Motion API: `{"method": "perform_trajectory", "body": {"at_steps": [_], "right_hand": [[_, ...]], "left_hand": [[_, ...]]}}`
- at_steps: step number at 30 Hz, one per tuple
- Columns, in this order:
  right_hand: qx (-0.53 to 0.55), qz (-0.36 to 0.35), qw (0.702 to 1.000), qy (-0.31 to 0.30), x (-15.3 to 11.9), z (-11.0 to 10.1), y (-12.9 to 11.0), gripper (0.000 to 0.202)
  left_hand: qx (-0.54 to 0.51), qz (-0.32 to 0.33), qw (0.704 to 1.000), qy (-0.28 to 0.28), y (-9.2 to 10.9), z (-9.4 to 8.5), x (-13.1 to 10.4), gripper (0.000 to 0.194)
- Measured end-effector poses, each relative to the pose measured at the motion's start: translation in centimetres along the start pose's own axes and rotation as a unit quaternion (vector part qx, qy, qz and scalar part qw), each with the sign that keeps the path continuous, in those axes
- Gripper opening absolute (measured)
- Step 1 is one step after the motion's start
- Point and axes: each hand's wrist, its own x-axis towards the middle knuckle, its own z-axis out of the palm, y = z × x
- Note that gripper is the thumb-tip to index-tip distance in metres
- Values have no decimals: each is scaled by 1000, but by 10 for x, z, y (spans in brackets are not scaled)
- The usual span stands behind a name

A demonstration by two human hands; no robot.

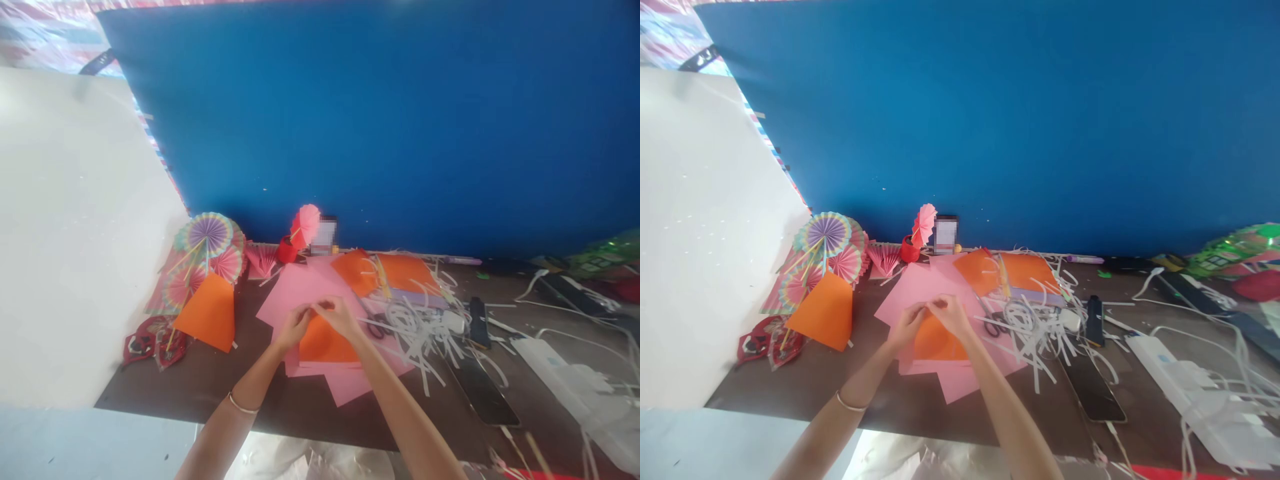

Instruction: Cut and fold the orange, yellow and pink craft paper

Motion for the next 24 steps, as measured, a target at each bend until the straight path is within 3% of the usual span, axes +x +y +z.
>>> {"method": "perform_trajectory", "body": {"at_steps": [9, 18, 24], "right_hand": [[9, 8, 1000, 2, -3, 2, 4, 19], [45, 19, 999, -24, -12, 1, -6, 22], [39, 49, 998, 14, -14, -9, -6, 29]], "left_hand": [[77, -17, 997, 4, 10, -1, -2, 38], [161, -12, 986, 29, 7, -3, -2, 47], [144, -13, 987, 65, 4, -4, 0, 47]]}}
